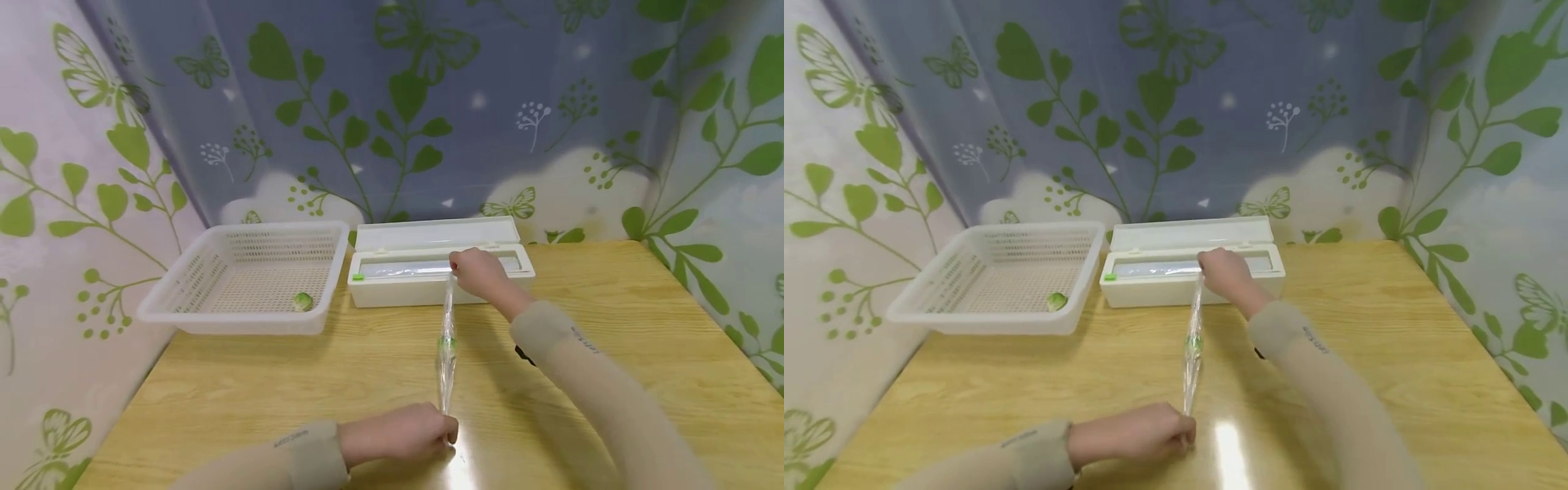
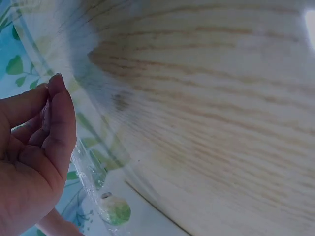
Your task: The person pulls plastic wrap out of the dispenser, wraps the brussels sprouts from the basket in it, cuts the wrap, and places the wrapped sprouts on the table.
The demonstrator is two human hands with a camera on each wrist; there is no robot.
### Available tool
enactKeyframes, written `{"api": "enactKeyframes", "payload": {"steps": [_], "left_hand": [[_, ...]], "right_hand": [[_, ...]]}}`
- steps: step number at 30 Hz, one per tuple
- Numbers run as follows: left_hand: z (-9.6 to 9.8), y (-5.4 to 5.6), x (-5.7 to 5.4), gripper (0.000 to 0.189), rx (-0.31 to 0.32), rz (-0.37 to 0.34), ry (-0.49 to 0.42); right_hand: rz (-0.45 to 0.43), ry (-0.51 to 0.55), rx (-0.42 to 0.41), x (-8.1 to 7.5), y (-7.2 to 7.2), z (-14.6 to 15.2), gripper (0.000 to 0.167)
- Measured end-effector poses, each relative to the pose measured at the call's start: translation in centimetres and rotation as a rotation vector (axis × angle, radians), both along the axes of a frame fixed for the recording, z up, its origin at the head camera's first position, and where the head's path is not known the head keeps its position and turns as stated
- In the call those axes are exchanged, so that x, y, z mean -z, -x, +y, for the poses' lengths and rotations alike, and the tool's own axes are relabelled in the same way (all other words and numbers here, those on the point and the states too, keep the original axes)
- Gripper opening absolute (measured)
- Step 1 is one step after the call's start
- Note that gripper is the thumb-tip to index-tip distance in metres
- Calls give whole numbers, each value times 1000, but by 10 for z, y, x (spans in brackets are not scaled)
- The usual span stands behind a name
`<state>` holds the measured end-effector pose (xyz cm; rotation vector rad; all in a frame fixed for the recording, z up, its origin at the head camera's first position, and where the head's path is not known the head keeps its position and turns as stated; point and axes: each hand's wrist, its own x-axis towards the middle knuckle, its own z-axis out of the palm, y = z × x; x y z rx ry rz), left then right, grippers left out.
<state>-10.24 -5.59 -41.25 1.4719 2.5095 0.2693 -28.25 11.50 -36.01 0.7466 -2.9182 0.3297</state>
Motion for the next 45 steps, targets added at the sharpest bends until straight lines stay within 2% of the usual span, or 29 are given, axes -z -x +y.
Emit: {"api": "enactKeyframes", "payload": {"steps": [3,8,11,15,18,22,24,26,28,31,33,35,38,41,45], "left_hand": [[1,0,2,5,17,-33,14],[-2,3,6,6,11,-21,48],[-7,6,4,10,8,-40,65],[-13,17,-3,23,30,-120,31],[-17,30,-9,30,24,-230,-57],[-25,47,-12,37,11,-392,-185],[-28,55,-10,37,-9,-413,-225],[-29,61,-8,34,-34,-351,-252],[-27,66,-6,29,-54,-217,-228],[-23,71,-4,25,-38,14,-150],[-20,74,-1,29,-11,102,-100],[-18,76,0,35,2,126,-77],[-16,81,2,39,-16,124,-62],[-14,85,3,39,-50,121,-51],[-11,91,4,38,-88,105,-59]], "right_hand": [[0,6,-40,5,-2,-5,5],[-19,17,-35,14,-4,-9,14],[-4,23,-32,17,-8,-6,18],[121,54,-28,18,-13,3,26],[219,92,-31,16,-19,13,27],[258,121,-74,14,-31,23,19],[268,124,-123,15,-38,27,15],[292,131,-199,19,-44,31,10],[320,136,-300,23,-50,33,8],[320,118,-466,31,-60,34,11],[274,89,-557,36,-67,33,11],[209,73,-617,41,-72,32,11],[116,81,-663,47,-77,29,11],[49,105,-663,50,-78,27,12],[-23,101,-613,53,-75,26,15]]}}
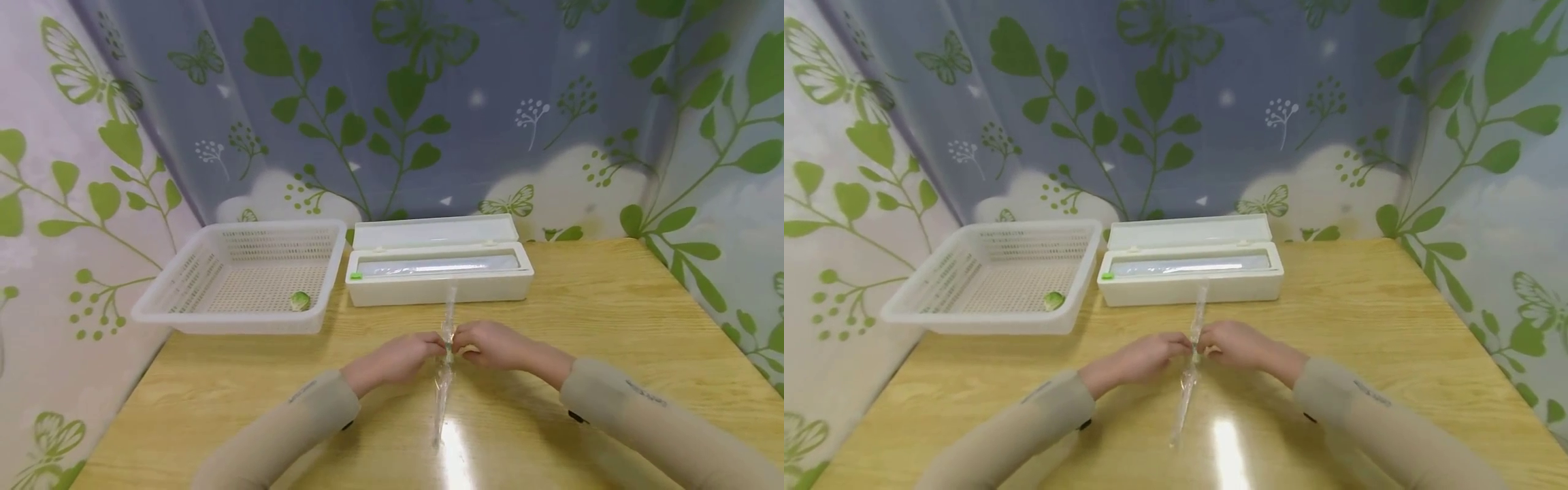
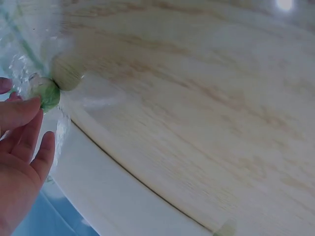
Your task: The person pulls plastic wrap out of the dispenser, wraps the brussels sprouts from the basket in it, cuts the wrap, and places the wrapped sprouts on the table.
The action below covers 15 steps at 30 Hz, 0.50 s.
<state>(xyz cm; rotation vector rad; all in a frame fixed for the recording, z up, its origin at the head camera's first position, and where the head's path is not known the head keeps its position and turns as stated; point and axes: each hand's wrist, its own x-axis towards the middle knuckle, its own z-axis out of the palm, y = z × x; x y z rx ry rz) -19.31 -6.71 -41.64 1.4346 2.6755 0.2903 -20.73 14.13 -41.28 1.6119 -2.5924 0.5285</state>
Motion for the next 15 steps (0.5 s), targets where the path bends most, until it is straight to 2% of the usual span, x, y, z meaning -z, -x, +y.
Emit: {"api": "enactKeyframes", "payload": {"steps": [4,9,15], "left_hand": [[4,6,0,34,-41,-9,4],[9,12,2,27,-99,-30,1],[13,19,6,21,-156,-66,-86]], "right_hand": [[-60,-21,49,5,4,1,18],[-111,15,89,10,8,0,20],[-144,79,111,11,11,-4,16]]}}
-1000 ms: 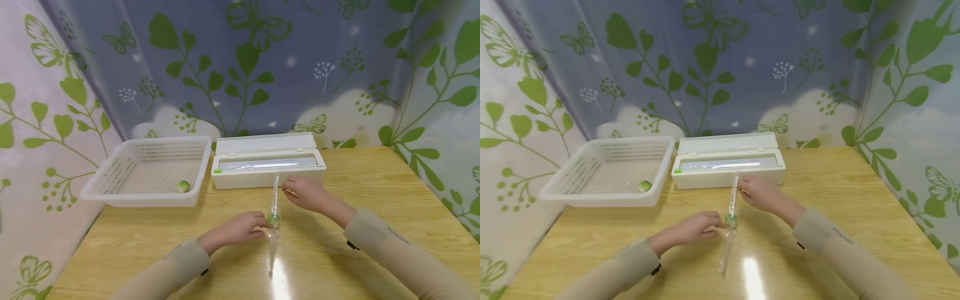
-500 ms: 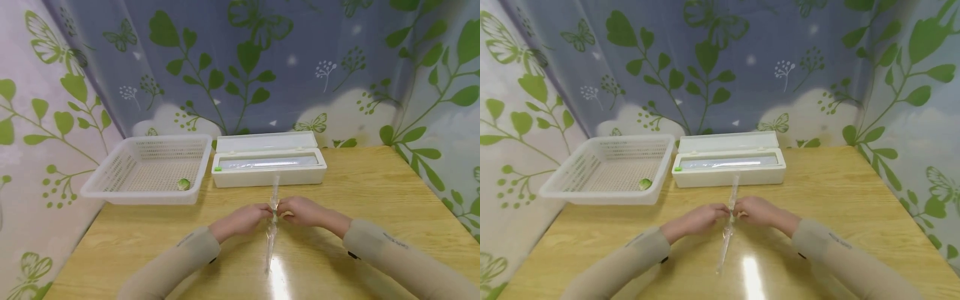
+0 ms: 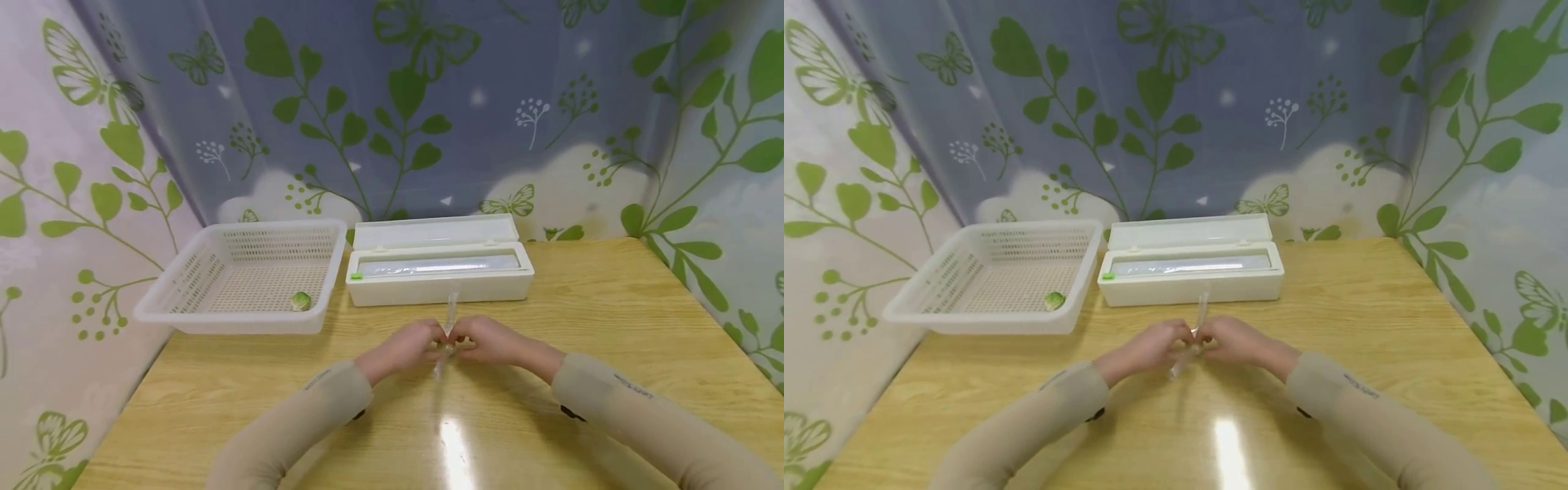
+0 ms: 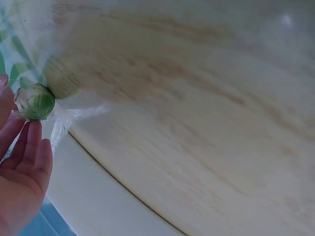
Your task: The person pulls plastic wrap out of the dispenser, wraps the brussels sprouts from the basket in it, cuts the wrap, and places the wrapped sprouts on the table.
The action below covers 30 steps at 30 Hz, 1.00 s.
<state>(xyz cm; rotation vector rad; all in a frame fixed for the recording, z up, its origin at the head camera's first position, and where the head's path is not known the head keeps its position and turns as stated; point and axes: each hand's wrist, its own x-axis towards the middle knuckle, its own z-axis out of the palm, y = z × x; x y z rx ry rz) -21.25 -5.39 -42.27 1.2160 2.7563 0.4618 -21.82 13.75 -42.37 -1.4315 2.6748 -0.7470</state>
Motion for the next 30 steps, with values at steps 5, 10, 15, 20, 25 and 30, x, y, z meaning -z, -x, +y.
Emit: {"api": "enactKeyframes", "payload": {"steps": [5,10,15,20,25,30], "left_hand": [[2,4,-1,16,-60,-61,-97],[4,7,-3,10,-103,-102,-132],[7,9,-1,6,-149,-133,-129],[6,10,0,4,-160,-170,-145],[5,10,-3,8,-172,-271,-170],[7,10,-5,8,-188,-320,-180]], "right_hand": [[-22,18,27,0,-1,-3,17],[-47,20,51,3,-1,-4,22],[-63,34,69,5,0,-6,15],[-143,87,62,4,2,-7,3],[-236,120,74,3,5,-6,2],[-245,110,120,5,8,-9,10]]}}
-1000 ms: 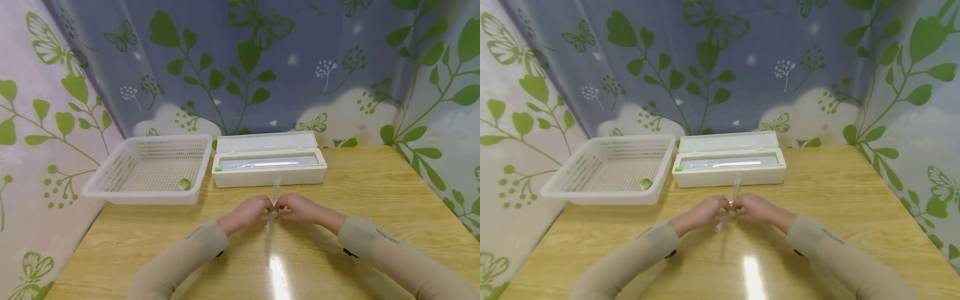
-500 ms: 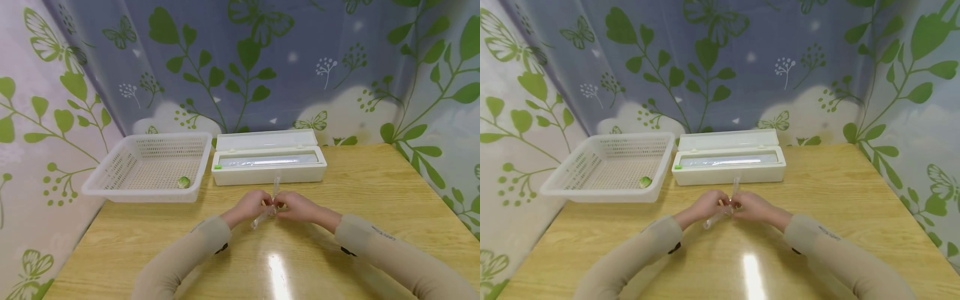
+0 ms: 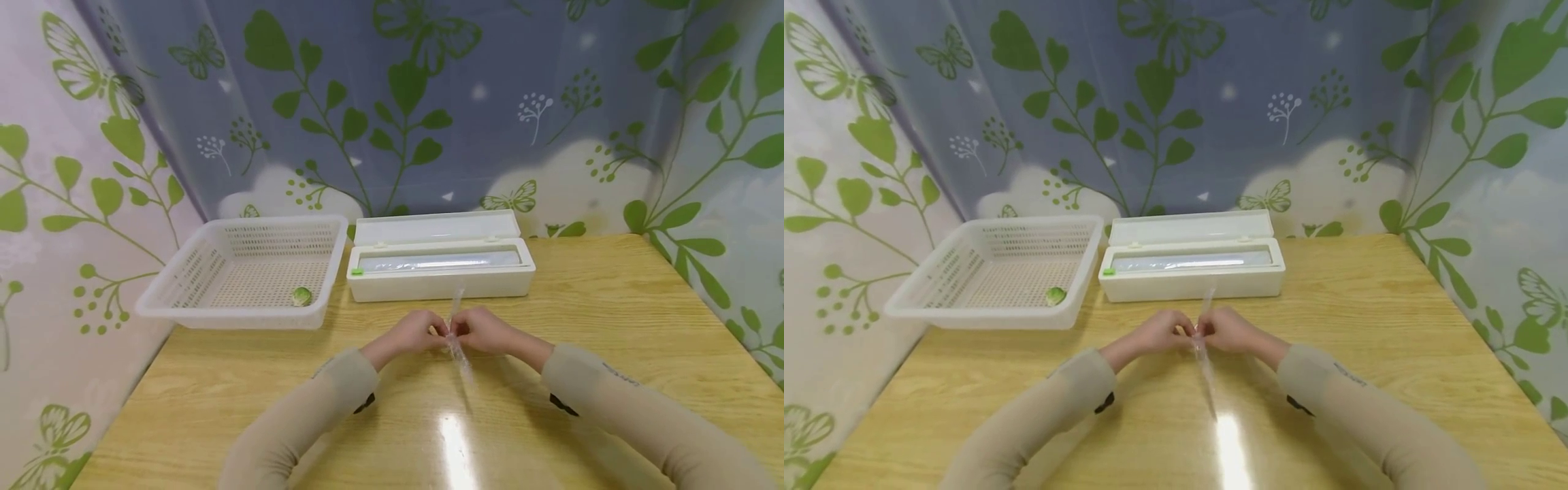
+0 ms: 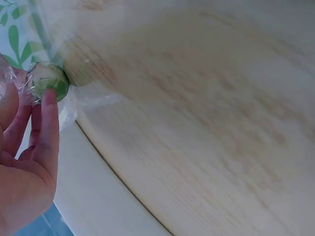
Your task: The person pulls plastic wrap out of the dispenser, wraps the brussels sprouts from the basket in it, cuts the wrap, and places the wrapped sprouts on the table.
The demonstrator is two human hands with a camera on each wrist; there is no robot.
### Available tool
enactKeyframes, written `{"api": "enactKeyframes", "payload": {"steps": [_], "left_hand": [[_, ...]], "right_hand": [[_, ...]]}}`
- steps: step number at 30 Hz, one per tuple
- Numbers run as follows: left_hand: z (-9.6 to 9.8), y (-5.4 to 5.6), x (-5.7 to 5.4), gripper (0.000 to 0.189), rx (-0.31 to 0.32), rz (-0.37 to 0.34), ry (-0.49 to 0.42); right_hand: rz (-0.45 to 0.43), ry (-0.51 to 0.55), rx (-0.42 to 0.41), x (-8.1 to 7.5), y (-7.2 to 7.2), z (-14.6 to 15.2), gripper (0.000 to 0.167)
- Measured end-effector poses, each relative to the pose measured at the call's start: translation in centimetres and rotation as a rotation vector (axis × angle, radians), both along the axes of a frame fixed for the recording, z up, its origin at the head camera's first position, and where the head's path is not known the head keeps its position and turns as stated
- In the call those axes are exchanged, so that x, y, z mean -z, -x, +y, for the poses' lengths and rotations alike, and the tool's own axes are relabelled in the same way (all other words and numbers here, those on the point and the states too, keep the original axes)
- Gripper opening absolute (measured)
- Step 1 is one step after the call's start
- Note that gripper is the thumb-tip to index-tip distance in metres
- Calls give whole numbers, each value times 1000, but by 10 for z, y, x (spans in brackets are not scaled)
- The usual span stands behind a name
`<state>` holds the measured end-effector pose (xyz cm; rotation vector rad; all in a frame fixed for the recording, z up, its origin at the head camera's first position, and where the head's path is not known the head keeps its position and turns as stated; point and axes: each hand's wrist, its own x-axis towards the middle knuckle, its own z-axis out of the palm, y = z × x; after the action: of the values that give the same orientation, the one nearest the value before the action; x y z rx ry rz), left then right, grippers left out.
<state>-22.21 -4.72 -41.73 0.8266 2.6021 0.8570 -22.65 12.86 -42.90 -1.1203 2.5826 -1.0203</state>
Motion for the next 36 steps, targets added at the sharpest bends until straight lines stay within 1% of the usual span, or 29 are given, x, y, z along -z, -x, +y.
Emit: {"api": "enactKeyframes", "payload": {"steps": [4,7,9,11,14,16,18,20,22,24,29,34,36], "left_hand": [[1,0,0,8,-7,27,15],[1,1,2,8,-15,42,13],[1,2,3,10,-37,37,8],[0,4,4,15,-67,44,9],[-2,6,4,20,-106,56,11],[-2,7,4,21,-118,74,16],[-2,7,4,21,-130,70,15],[-2,8,4,18,-135,77,13],[-2,8,4,13,-121,81,7],[-2,8,4,9,-94,90,-8],[-3,7,3,4,-32,75,-20],[-4,4,2,4,-12,37,-20],[-5,4,2,4,-13,21,-29]], "right_hand": [[25,-23,13,2,-1,-2,14],[-5,-26,-2,0,-5,0,18],[-21,-27,-5,-2,-7,2,25],[-8,-43,5,-4,-9,2,31],[90,-99,26,-4,-11,2,36],[171,-133,27,-4,-12,1,35],[231,-144,12,-4,-14,0,31],[265,-128,-17,-4,-14,0,26],[280,-110,-37,-6,-13,-1,20],[280,-93,-47,-7,-12,-2,15],[260,-77,-62,-11,-9,-4,11],[202,-71,-68,-11,-9,-4,2],[208,-102,-54,-11,-11,-3,8]]}}
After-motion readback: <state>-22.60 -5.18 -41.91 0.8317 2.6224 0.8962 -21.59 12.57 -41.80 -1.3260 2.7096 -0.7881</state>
